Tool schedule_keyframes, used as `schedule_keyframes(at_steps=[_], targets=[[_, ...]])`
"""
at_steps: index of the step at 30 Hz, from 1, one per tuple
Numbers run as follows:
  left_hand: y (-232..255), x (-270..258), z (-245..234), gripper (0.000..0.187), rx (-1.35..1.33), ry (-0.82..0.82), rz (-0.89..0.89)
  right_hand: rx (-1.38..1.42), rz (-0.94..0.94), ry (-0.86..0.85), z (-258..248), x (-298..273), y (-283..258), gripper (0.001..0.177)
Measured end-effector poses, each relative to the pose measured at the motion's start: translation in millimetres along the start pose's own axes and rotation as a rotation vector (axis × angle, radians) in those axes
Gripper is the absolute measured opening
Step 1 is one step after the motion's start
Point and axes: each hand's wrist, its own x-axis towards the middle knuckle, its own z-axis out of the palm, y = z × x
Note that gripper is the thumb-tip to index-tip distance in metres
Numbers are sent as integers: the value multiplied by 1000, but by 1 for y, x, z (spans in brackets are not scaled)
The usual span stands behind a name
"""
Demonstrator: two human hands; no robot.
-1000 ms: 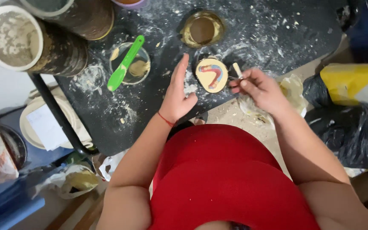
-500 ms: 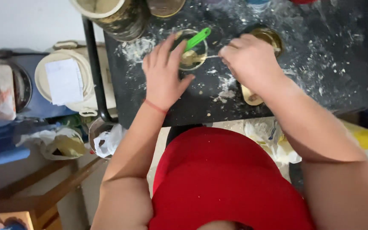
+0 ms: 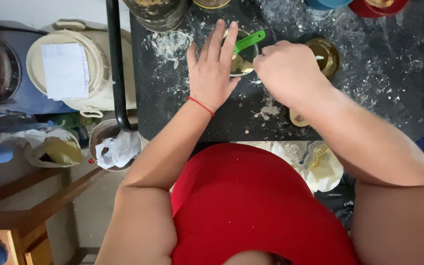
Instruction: Preparing and detailing dental models using impression material and specialized tools at a laboratory bench.
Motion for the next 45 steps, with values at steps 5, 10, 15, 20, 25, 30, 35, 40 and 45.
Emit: schedule_keyframes(at_steps=[5,10,15,20,25,30,35,40,45], targets=[[0,-1,0,140,-15,-21,14,160,82,21,6,-16,-2,7],[2,-7,-3,150,-33,-39,83,534,101,223,-2,-60,20,7],[19,-33,-16,86,-439,136,303,832,290,318,8,-160,37,13],[75,-85,12,43,-796,103,420,1021,544,404,68,-237,-5,17],[110,-116,50,40,-1035,70,444,1065,640,539,132,-254,-42,16],[111,-117,45,30,-1099,52,419,822,555,683,139,-246,-47,6],[112,-118,44,29,-1060,58,434,720,539,691,144,-241,-49,9],[110,-111,28,25,-1086,51,458,691,527,698,135,-234,-47,11],[111,-111,26,23,-1073,52,427,599,502,742,133,-226,-46,12]])
